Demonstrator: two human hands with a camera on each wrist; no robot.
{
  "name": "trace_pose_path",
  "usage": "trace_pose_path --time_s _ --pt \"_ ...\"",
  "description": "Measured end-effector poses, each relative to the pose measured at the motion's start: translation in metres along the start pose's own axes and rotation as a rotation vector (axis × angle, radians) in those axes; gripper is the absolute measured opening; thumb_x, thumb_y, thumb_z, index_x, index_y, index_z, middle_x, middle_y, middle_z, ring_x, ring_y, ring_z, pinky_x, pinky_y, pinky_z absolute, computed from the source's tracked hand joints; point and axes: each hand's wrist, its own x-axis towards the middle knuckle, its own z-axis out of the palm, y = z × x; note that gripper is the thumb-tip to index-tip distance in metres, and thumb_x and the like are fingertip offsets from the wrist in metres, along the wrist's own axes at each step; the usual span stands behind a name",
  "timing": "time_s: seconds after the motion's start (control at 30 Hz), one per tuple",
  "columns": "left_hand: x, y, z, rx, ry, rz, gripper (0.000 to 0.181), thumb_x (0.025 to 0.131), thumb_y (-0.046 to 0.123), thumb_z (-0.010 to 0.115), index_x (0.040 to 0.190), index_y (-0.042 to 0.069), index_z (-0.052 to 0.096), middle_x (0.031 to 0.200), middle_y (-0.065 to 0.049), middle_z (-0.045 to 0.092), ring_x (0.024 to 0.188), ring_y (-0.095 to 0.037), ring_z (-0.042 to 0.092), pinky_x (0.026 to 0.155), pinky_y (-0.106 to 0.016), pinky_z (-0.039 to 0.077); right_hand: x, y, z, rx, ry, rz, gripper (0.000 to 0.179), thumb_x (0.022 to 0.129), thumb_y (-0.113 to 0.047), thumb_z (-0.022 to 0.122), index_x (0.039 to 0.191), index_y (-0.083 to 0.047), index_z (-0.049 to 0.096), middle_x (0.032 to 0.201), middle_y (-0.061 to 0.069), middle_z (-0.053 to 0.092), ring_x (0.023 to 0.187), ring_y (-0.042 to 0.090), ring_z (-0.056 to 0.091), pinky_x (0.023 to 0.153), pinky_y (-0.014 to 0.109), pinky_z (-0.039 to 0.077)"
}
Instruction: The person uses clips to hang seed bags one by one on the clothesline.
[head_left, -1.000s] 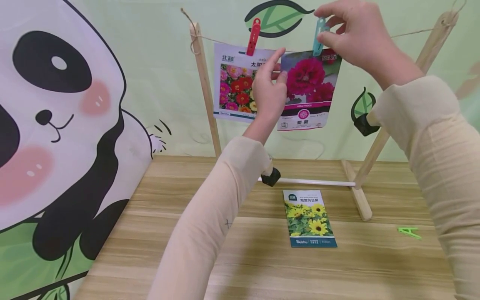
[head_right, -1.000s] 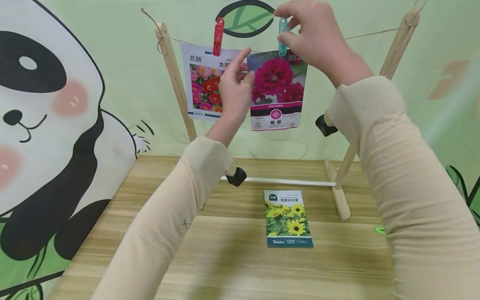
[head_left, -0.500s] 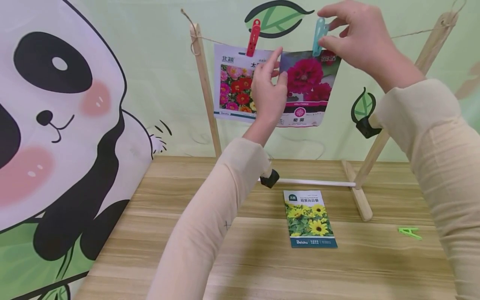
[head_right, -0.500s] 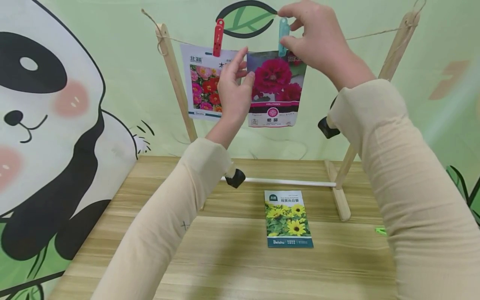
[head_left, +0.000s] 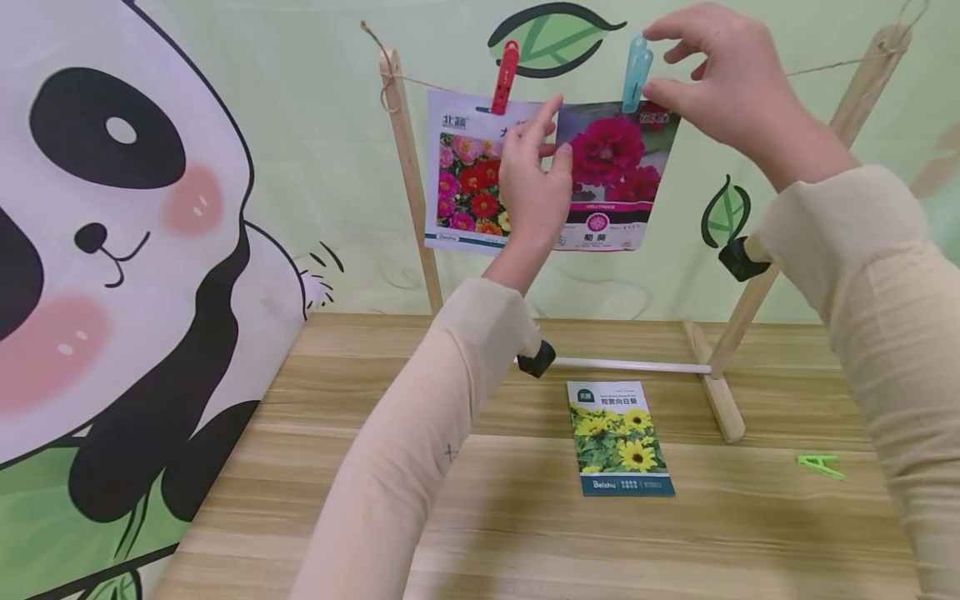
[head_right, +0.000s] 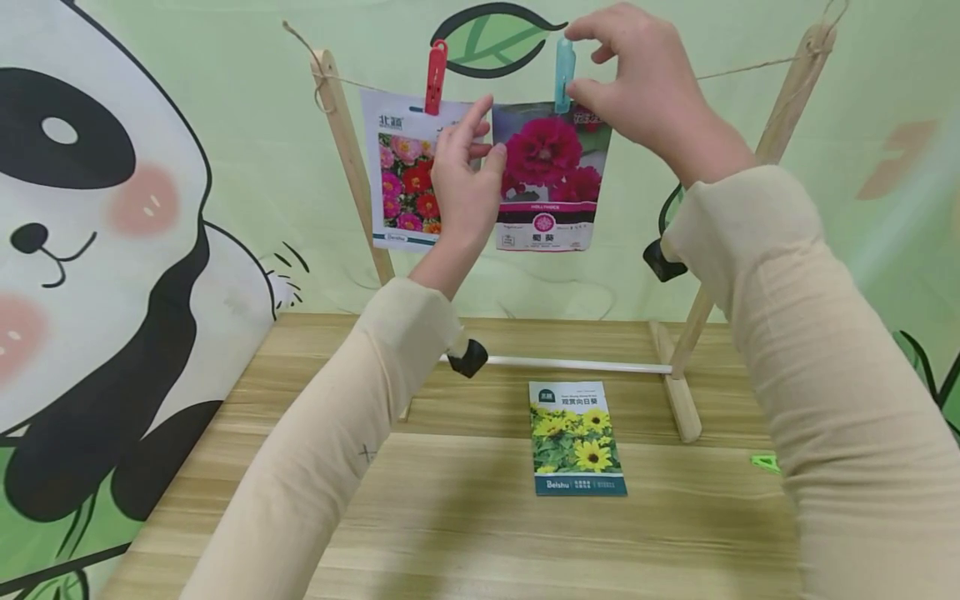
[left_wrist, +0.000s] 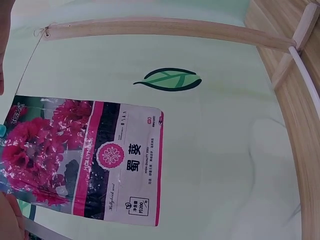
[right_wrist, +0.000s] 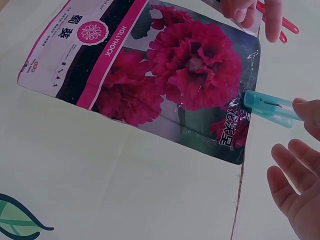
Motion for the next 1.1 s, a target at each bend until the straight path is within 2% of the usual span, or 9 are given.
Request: trace_pose_path --time_s 0.37,0.67,1.1 --pt "0.000 -0.002 -0.002 -0.024 0.000 0.035 0.038 0.086 0.008 0.053 0.123 0.017 0.051 0.102 -0.003 0.052 0.084 -0.011 0.053 0.065 -0.012 0.043 -0.004 0.006 -0.001 0.008 0.030 -0.012 0.044 0.087 -0.031 0.051 0.128 -0.016 0.047 0.133 -0.001 0.043 0.112 0.019 0.043 0.090 0.023 0.040" --pt "-0.001 -0.008 -0.003 -0.033 0.000 0.051 0.038 0.085 0.009 0.054 0.122 0.016 0.052 0.100 -0.003 0.054 0.083 -0.010 0.053 0.068 -0.012 0.044 -0.010 0.011 -0.002 0.001 0.040 -0.053 0.040 0.087 -0.028 0.052 0.122 -0.009 0.053 0.133 -0.001 0.043 0.108 0.018 0.043 0.084 0.019 0.039" --pt "-0.003 -0.016 -0.007 -0.030 0.003 0.033 0.036 0.086 0.011 0.055 0.121 0.016 0.052 0.099 -0.002 0.054 0.081 -0.010 0.052 0.068 -0.012 0.044 -0.019 0.018 0.001 0.025 0.050 -0.093 0.035 0.086 -0.024 0.054 0.117 -0.007 0.057 0.129 0.003 0.048 0.105 0.017 0.044 0.076 0.012 0.034"
